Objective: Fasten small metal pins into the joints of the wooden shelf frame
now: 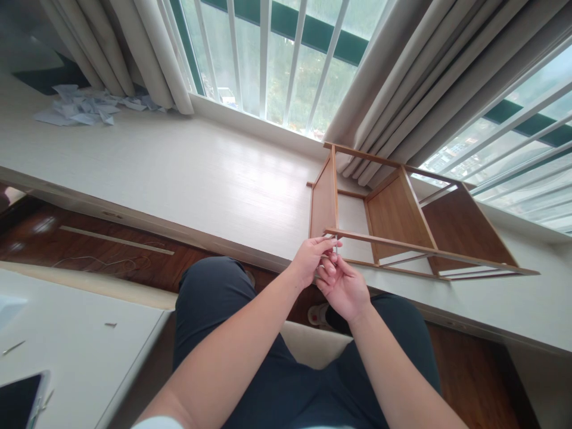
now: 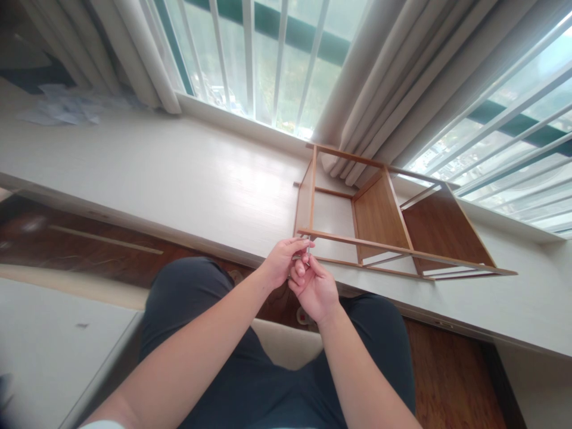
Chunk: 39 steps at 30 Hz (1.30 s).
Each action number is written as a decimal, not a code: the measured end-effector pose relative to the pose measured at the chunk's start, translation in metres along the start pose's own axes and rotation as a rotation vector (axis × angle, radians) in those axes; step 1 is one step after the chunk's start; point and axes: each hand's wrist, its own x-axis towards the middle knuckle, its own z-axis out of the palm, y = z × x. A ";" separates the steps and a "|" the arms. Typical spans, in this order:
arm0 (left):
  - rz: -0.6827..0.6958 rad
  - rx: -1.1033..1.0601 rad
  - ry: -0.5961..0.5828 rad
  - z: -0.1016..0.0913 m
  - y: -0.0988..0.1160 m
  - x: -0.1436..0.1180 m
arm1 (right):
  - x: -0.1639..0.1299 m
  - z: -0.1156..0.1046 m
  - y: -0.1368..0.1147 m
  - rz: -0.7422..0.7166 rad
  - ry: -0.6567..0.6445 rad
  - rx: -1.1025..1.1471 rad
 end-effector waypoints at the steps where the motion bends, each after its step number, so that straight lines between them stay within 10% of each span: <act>1: -0.003 0.004 0.006 0.000 0.000 0.000 | 0.000 0.000 0.000 0.005 -0.012 0.001; 24: 0.102 0.065 0.107 0.004 0.002 0.001 | -0.002 -0.003 0.006 -0.185 0.289 -0.259; 39: 0.073 0.012 0.103 0.005 0.002 -0.001 | -0.005 0.007 0.005 -0.167 0.269 -0.236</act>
